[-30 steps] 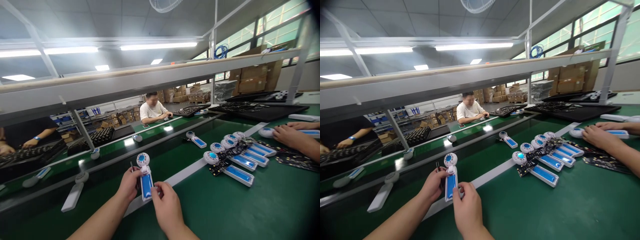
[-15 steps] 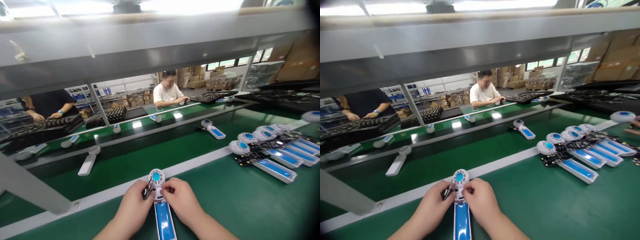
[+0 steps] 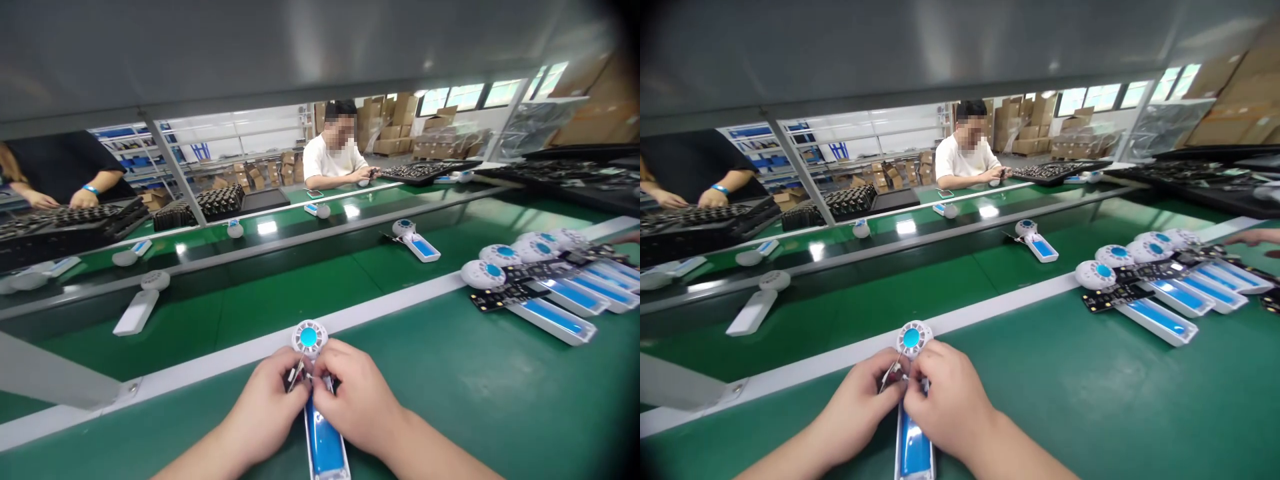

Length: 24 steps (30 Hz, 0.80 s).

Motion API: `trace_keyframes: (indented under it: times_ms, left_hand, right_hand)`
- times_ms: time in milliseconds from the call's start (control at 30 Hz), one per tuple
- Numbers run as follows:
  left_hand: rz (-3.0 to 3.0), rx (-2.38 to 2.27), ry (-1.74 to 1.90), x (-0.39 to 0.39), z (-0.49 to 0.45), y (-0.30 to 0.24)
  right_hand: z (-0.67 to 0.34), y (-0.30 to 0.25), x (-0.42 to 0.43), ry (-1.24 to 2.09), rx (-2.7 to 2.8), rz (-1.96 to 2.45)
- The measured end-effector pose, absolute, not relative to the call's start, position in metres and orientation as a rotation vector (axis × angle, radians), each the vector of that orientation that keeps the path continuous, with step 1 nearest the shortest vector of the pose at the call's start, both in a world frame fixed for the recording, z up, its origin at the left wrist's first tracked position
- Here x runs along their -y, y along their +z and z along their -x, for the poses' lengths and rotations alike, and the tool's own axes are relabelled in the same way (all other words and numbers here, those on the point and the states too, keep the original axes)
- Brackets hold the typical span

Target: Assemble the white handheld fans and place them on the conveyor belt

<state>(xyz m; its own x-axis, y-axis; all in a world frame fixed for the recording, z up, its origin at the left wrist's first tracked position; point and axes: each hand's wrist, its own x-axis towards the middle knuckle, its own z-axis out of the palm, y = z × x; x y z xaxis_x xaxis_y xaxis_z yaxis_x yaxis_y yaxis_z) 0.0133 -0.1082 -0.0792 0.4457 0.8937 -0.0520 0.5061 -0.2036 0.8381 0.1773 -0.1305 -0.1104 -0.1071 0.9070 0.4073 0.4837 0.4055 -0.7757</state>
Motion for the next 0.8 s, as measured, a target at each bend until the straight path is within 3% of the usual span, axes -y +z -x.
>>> trace_keyframes:
  times_ms: [800]
  left_hand:
    - [-2.556, -1.155, 0.773, 0.124, -0.013, -0.082]
  right_hand:
    - [-0.164, -0.107, 0.145, 0.347, 1.701, 1.284]
